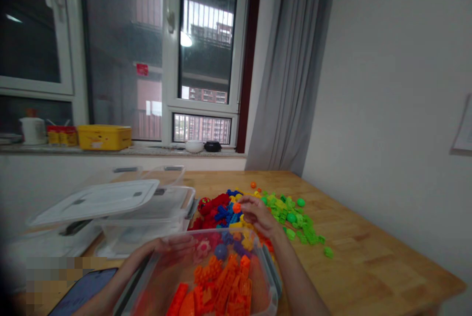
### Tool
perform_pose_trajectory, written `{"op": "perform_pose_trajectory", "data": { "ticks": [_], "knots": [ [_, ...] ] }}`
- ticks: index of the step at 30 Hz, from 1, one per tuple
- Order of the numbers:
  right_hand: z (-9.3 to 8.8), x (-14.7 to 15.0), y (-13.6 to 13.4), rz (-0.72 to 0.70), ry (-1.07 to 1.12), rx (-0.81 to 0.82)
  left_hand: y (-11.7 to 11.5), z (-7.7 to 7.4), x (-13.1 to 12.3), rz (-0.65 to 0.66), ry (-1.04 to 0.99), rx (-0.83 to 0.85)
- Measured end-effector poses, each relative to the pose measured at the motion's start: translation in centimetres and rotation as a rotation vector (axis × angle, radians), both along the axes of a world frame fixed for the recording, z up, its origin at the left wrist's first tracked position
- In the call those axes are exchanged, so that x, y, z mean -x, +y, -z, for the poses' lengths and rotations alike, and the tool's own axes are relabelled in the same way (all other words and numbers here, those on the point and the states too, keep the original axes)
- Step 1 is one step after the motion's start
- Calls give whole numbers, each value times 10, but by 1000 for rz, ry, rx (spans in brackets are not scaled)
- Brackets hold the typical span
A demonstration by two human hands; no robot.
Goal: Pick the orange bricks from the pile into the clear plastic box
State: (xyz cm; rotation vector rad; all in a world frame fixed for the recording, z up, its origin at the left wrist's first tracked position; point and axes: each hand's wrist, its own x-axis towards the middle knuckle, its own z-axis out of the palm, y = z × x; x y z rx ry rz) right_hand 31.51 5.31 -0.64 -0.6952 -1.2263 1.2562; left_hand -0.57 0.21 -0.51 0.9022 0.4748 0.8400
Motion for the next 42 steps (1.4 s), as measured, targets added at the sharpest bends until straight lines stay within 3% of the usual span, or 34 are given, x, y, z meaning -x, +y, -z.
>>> {"op": "perform_pose_trajectory", "data": {
  "ticks": [5, 14, 24, 30, 37, 40, 42],
  "knots": [
    [2, 0, -4, -129, -93, 33, -1, -2, 0, 74, -70, 22],
    [1, -3, -6, -226, -261, -31, 1, 1, 0, 41, -9, 7],
    [-2, -3, -10, -213, -358, -64, 10, 10, 3, 45, 4, 19],
    [-2, -4, -9, -207, -401, -39, 0, 0, 0, -19, 21, 11],
    [-4, -4, -14, -219, -448, -59, -3, -3, -1, 43, -42, 67],
    [1, -4, -7, -136, -428, -81, -5, -4, 0, 60, -55, 61],
    [6, -8, 3, 99, -478, -93, -5, -4, 0, 44, -45, 45]
  ]
}}
